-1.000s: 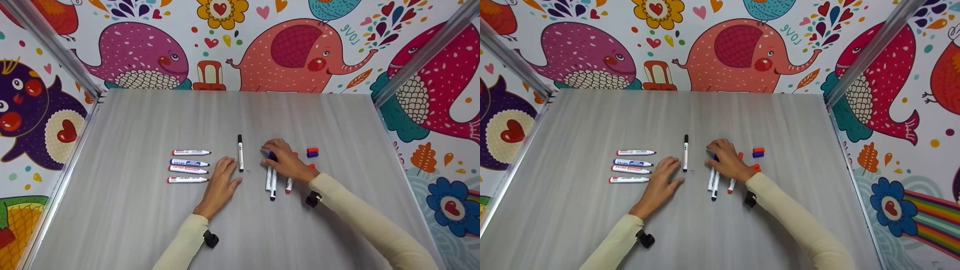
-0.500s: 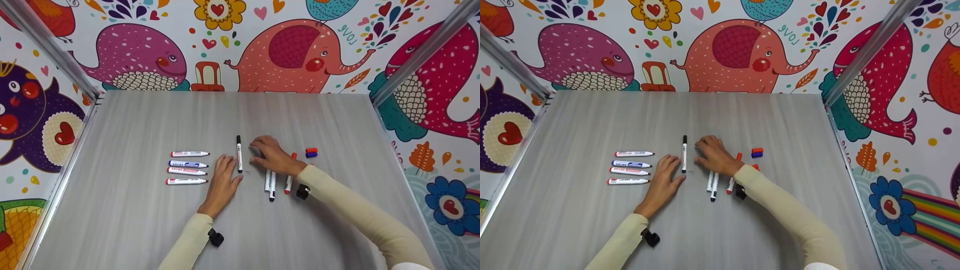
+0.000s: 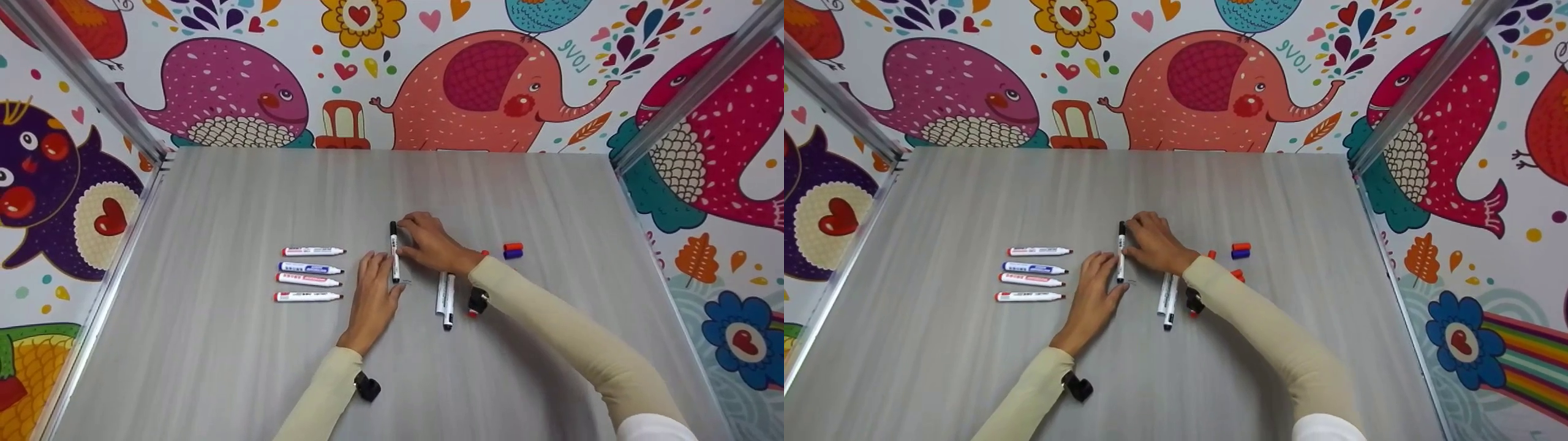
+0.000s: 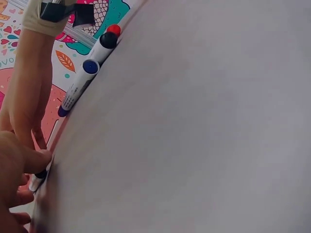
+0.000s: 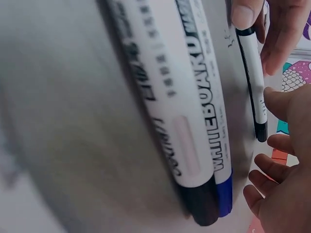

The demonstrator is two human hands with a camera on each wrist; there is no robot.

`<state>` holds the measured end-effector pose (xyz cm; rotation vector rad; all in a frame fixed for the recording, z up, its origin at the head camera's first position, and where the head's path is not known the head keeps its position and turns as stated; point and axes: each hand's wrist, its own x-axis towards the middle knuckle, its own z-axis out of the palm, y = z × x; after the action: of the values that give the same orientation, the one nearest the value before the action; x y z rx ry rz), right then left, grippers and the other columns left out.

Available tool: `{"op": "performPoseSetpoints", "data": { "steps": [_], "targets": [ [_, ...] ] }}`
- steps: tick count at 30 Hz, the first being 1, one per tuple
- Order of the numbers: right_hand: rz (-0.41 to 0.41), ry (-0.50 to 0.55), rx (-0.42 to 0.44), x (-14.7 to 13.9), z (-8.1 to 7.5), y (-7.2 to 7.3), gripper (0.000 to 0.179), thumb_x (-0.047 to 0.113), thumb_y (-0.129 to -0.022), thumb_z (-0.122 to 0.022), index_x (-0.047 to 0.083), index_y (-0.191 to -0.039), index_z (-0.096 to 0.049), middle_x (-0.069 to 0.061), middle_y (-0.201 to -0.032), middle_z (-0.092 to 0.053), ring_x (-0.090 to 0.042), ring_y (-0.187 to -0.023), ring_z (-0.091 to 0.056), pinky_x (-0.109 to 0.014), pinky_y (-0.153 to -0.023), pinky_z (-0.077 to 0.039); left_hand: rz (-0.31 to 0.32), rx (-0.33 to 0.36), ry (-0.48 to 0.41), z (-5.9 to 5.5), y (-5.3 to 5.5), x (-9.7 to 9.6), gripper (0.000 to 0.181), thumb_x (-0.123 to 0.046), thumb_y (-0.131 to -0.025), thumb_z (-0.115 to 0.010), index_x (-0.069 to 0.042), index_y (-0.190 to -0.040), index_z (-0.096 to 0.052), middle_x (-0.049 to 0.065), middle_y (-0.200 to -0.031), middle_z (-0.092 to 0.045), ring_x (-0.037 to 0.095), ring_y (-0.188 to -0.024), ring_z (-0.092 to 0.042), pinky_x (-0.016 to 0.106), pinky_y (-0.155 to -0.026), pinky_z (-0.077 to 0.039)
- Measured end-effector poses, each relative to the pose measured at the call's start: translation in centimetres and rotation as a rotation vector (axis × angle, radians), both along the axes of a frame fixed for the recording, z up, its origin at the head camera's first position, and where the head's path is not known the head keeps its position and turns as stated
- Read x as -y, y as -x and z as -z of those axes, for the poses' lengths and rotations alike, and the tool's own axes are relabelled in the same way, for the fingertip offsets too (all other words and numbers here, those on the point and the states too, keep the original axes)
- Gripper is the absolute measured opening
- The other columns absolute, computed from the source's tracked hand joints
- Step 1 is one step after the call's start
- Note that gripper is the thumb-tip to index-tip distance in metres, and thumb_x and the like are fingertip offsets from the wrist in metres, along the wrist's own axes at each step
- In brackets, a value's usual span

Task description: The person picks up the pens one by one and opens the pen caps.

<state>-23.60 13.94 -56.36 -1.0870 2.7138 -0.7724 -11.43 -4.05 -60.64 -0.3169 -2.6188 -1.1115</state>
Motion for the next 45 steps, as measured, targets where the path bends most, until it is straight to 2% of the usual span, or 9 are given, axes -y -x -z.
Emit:
{"op": "performPoseSetpoints", "data": {
  "steps": [9,17,22,25,31,37,42,45],
  "targets": [
    [0.018,0.022,0.012,0.2,-0.1,0.9,0.065,0.028,-0.105,-0.078,-0.005,-0.156,-0.054,-0.027,-0.152,-0.053,-0.043,-0.145,-0.045,-0.065,-0.118,-0.035,-0.003,0.004,0.009,-0.2,0.2,-1.1,0.059,-0.005,-0.093,-0.088,0.010,-0.143,-0.062,0.020,-0.144,-0.061,0.044,-0.149,-0.044,0.056,-0.124,-0.038],
    [0.005,-0.036,0.020,0.6,-0.3,1.1,0.062,0.027,-0.107,-0.073,-0.001,-0.159,-0.052,-0.027,-0.156,-0.048,-0.043,-0.146,-0.040,-0.064,-0.115,-0.034,-0.001,-0.006,0.008,-0.3,0.2,-1.0,0.053,0.001,-0.096,-0.083,0.009,-0.144,-0.064,0.019,-0.145,-0.061,0.044,-0.151,-0.042,0.055,-0.124,-0.038],
    [0.009,-0.054,0.050,0.6,-0.6,1.2,0.058,0.027,-0.107,-0.072,-0.001,-0.155,-0.056,-0.026,-0.158,-0.047,-0.043,-0.149,-0.039,-0.065,-0.118,-0.032,0.008,-0.002,0.016,-0.4,0.2,-0.9,0.053,0.000,-0.095,-0.084,0.010,-0.144,-0.064,0.018,-0.145,-0.061,0.044,-0.150,-0.043,0.054,-0.124,-0.039],
    [0.021,-0.027,0.081,0.5,-0.7,1.2,0.054,0.027,-0.107,-0.071,-0.002,-0.151,-0.059,-0.026,-0.158,-0.048,-0.042,-0.150,-0.039,-0.065,-0.119,-0.031,0.025,0.008,0.005,-0.5,0.3,-0.8,0.057,-0.002,-0.094,-0.086,0.010,-0.144,-0.063,0.018,-0.145,-0.063,0.044,-0.150,-0.044,0.054,-0.124,-0.038],
    [0.026,0.087,0.124,0.2,-1.1,0.7,0.046,0.023,-0.108,-0.069,-0.005,-0.144,-0.063,-0.026,-0.154,-0.053,-0.042,-0.148,-0.042,-0.065,-0.121,-0.030,0.082,0.068,-0.047,-1.6,0.2,-0.2,0.070,-0.015,-0.092,-0.091,0.007,-0.150,-0.060,0.017,-0.150,-0.061,0.043,-0.153,-0.042,0.053,-0.126,-0.036],
    [-0.023,0.186,0.094,-0.1,-2.2,-0.2,0.043,0.019,-0.107,-0.070,-0.009,-0.139,-0.063,-0.027,-0.148,-0.057,-0.044,-0.144,-0.046,-0.066,-0.120,-0.032,0.136,0.088,-0.042,-2.9,0.0,0.5,0.080,-0.021,-0.089,-0.094,0.009,-0.153,-0.056,0.021,-0.153,-0.059,0.042,-0.151,-0.043,0.052,-0.125,-0.038],
    [-0.058,0.201,0.128,-0.6,-3.2,-0.9,0.044,0.021,-0.110,-0.068,-0.007,-0.142,-0.061,-0.025,-0.151,-0.055,-0.041,-0.146,-0.045,-0.063,-0.123,-0.034,0.179,0.170,-0.051,-3.9,-0.3,1.2,0.092,-0.030,-0.087,-0.096,0.007,-0.158,-0.051,0.021,-0.158,-0.055,0.038,-0.152,-0.042,0.051,-0.124,-0.039],
    [-0.058,0.195,0.154,-1.3,-3.9,-1.6,0.046,0.024,-0.111,-0.067,-0.005,-0.146,-0.060,-0.022,-0.155,-0.053,-0.039,-0.149,-0.043,-0.061,-0.125,-0.033,0.229,0.200,-0.070,-4.5,-0.5,1.5,0.094,-0.033,-0.087,-0.096,0.005,-0.160,-0.050,0.019,-0.160,-0.054,0.037,-0.152,-0.042,0.053,-0.124,-0.040]
  ]
}}
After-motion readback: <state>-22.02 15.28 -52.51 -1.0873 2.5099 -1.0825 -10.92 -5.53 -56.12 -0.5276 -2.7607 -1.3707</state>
